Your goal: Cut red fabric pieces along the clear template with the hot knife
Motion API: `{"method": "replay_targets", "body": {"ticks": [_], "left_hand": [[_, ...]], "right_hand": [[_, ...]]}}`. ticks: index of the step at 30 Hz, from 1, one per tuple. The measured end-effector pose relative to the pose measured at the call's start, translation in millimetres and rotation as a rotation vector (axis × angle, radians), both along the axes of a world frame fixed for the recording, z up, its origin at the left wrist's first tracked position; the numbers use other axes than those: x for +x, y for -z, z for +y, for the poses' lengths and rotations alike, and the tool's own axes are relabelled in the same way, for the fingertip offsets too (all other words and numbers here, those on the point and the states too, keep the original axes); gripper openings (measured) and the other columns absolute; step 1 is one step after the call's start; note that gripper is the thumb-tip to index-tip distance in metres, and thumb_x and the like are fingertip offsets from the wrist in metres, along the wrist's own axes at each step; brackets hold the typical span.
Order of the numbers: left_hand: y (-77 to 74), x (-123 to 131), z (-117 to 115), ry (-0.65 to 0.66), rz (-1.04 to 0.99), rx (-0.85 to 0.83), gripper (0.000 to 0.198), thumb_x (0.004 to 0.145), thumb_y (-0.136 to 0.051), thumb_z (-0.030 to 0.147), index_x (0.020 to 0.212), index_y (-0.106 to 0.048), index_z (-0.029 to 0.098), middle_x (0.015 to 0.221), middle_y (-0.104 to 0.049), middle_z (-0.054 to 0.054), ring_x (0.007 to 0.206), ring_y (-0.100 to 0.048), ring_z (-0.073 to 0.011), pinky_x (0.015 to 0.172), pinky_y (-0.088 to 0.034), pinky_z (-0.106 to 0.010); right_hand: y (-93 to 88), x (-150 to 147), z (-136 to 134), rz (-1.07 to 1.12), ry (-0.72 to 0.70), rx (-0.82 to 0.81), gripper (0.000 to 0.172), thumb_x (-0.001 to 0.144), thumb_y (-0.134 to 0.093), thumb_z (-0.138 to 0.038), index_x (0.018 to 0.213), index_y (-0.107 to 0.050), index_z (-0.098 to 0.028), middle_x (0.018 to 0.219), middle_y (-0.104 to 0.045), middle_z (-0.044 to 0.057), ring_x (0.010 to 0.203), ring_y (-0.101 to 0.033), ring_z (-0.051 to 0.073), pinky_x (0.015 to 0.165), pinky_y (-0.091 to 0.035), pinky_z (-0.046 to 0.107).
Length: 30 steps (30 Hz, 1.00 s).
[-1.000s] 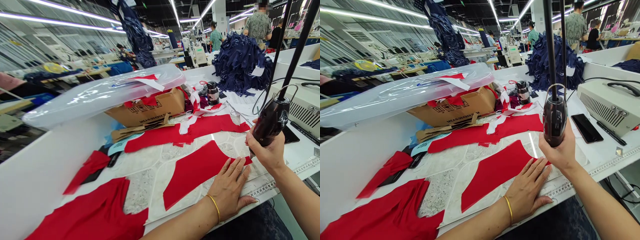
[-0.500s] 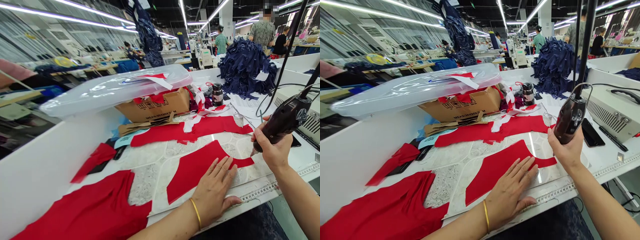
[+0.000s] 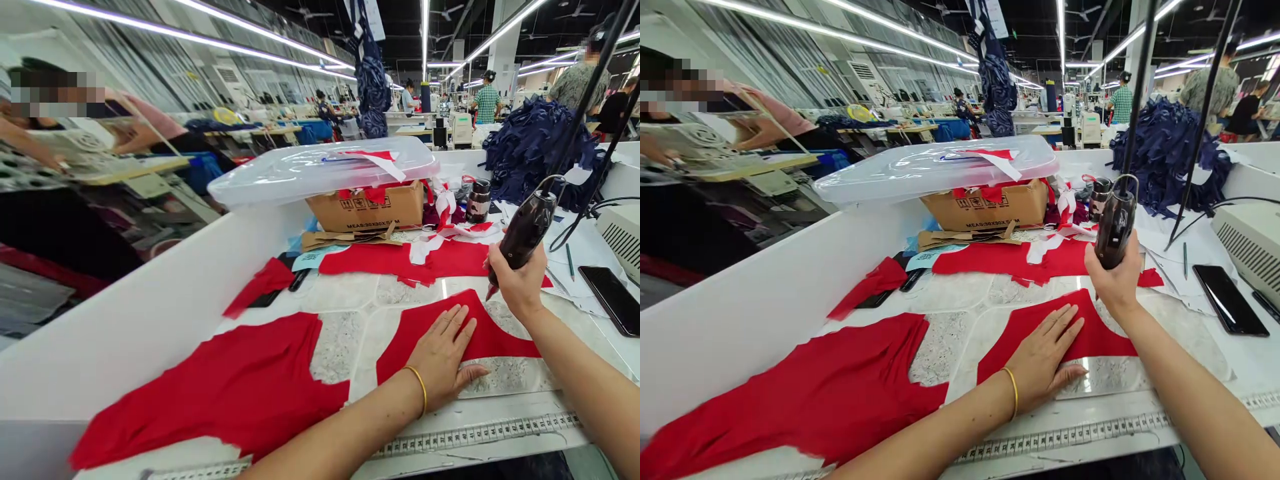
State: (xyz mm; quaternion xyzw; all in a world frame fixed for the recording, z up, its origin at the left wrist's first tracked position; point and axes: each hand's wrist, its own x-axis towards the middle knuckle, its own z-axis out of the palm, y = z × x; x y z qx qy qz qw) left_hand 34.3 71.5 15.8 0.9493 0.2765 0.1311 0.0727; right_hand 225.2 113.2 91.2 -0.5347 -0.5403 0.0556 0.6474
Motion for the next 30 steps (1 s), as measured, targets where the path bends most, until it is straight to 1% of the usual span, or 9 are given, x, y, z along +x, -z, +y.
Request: {"method": "replay_targets", "body": {"ticks": [3,7,12,17,22,26,30], "left_hand": [[3.1,1.3,-1.1,-0.005,-0.011,-0.021,0.081,0.101,-0.029,0.073,0.152,-0.045,0.012,0.161,-0.04,-0.019,0.154,-0.03,-0.0312,0.124,-0.033,-0.049],[0.5,2.7,-1.6,0.004,-0.001,-0.028,0.082,0.101,-0.028,0.074,0.151,-0.046,0.011,0.16,-0.041,-0.02,0.154,-0.031,-0.032,0.123,-0.034,-0.049],[-4.3,3.0,-1.2,0.019,0.003,-0.039,0.084,0.101,-0.029,0.074,0.15,-0.047,0.008,0.16,-0.04,-0.022,0.153,-0.032,-0.0332,0.123,-0.035,-0.048],[-3.1,3.4,-2.1,0.013,-0.014,-0.033,0.079,0.102,-0.034,0.071,0.151,-0.046,0.009,0.161,-0.039,-0.021,0.154,-0.031,-0.0327,0.123,-0.035,-0.048],[-3.5,3.2,-2.2,0.018,0.0,-0.028,0.08,0.102,-0.035,0.069,0.15,-0.046,0.007,0.16,-0.04,-0.022,0.153,-0.033,-0.0335,0.124,-0.035,-0.046],[-4.6,4.0,-1.4,0.019,0.006,-0.013,0.079,0.102,-0.034,0.07,0.15,-0.047,0.008,0.16,-0.041,-0.021,0.153,-0.032,-0.0324,0.124,-0.034,-0.046],[-10.1,4.2,-7.6,-0.007,0.022,0.037,0.079,0.102,-0.032,0.071,0.15,-0.048,0.01,0.16,-0.042,-0.02,0.153,-0.034,-0.0305,0.124,-0.033,-0.044]], "right_hand": [[6.5,-6.2,17.3,0.081,0.036,0.073,0.036,0.083,-0.066,-0.044,0.109,-0.053,-0.023,0.08,-0.057,0.0,0.075,-0.059,0.02,0.067,-0.052,0.036],[8.7,-11.2,28.8,0.065,0.059,0.102,0.037,0.083,-0.065,-0.046,0.109,-0.054,-0.023,0.083,-0.055,0.002,0.081,-0.06,0.022,0.072,-0.053,0.037],[11.2,-11.7,29.7,0.057,0.073,0.133,0.034,0.083,-0.066,-0.046,0.105,-0.053,-0.023,0.083,-0.054,0.002,0.084,-0.06,0.023,0.074,-0.054,0.039],[14.1,-10.2,29.7,0.058,0.088,0.128,0.035,0.083,-0.066,-0.047,0.106,-0.053,-0.023,0.085,-0.055,0.002,0.086,-0.061,0.023,0.075,-0.054,0.04],[16.6,-9.7,29.8,0.097,0.051,0.115,0.037,0.081,-0.068,-0.045,0.105,-0.053,-0.022,0.089,-0.057,0.003,0.088,-0.061,0.023,0.075,-0.054,0.038],[20.2,-9.4,31.9,0.106,0.076,0.124,0.034,0.079,-0.07,-0.045,0.099,-0.054,-0.022,0.083,-0.057,0.002,0.083,-0.062,0.022,0.073,-0.055,0.038],[19.4,-10.4,31.6,0.143,0.076,0.153,0.037,0.077,-0.072,-0.048,0.097,-0.053,-0.023,0.073,-0.057,-0.003,0.068,-0.062,0.019,0.064,-0.055,0.036]]}}
